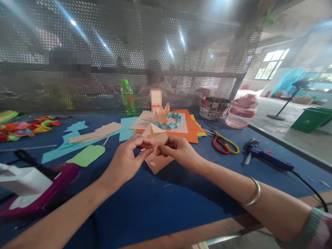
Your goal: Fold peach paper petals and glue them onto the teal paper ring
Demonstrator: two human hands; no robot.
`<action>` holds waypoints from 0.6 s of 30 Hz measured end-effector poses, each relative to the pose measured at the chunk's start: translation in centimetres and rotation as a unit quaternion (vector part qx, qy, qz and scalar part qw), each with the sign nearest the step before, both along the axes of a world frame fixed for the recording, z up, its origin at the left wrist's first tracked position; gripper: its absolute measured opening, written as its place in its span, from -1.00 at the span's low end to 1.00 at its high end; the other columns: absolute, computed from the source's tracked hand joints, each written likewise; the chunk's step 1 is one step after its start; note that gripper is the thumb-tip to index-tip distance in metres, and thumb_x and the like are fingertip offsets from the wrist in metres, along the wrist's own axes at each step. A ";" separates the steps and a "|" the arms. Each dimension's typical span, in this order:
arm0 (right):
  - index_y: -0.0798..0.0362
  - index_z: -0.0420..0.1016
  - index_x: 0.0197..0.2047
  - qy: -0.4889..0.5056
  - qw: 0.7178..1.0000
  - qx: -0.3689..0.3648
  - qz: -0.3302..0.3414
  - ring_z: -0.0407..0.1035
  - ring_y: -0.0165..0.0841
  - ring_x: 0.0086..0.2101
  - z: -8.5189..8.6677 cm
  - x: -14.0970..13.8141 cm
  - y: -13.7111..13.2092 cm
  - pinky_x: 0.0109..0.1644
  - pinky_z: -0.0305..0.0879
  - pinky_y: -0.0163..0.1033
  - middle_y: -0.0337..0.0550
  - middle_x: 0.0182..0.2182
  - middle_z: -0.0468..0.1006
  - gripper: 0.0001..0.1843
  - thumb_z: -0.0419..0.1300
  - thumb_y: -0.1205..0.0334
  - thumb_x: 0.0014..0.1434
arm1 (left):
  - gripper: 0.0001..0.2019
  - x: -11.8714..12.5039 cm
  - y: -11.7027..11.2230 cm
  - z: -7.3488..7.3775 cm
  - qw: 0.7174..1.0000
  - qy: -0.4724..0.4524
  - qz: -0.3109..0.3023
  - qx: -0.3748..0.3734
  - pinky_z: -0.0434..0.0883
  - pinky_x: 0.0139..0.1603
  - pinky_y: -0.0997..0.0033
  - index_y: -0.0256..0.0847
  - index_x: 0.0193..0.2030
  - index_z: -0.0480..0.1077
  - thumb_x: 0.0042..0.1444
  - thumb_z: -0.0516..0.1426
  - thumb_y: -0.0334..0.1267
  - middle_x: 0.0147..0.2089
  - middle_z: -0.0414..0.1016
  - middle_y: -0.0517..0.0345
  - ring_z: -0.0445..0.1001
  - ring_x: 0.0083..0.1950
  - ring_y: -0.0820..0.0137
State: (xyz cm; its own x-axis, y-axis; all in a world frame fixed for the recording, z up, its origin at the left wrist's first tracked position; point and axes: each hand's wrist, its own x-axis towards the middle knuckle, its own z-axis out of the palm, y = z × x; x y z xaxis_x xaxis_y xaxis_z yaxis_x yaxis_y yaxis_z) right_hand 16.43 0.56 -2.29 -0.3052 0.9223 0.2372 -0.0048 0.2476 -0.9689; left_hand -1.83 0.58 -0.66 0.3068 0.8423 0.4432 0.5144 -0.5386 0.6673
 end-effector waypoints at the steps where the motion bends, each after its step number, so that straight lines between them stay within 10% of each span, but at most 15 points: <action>1: 0.14 0.47 -0.42 -0.009 1.000 0.000 -0.001 0.39 -0.47 -0.42 0.0 0.0 0.0 -0.29 0.27 -0.35 -0.19 -0.45 0.55 -0.86 0.20 0.23 0.07 | -0.89 0.0 0.0 0.0 1.000 -0.002 0.002 -0.002 0.39 -0.07 0.33 -0.13 -0.30 0.46 0.10 0.16 -0.18 -0.27 0.53 0.15 0.50 -0.20 0.31; 18: 0.13 0.44 -0.48 -0.060 0.998 -0.016 0.004 0.45 -0.44 -0.46 -1.1 -0.3 0.1 -0.35 0.31 -0.35 -0.14 -0.49 0.58 -0.69 0.18 0.06 0.14 | -0.81 0.3 0.1 0.2 0.990 -0.084 0.031 -0.107 0.40 -0.22 0.37 -0.20 -0.41 0.47 -0.06 0.23 -0.11 -0.41 0.54 0.16 0.47 -0.33 0.32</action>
State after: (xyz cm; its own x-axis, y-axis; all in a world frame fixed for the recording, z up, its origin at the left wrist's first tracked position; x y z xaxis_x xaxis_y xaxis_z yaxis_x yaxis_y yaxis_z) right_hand 16.12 0.63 -3.44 -0.3369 0.9262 0.1693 0.1104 0.2174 -0.9698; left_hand -1.51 0.65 -0.41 0.1879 0.9378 0.2920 0.4142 -0.3453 0.8422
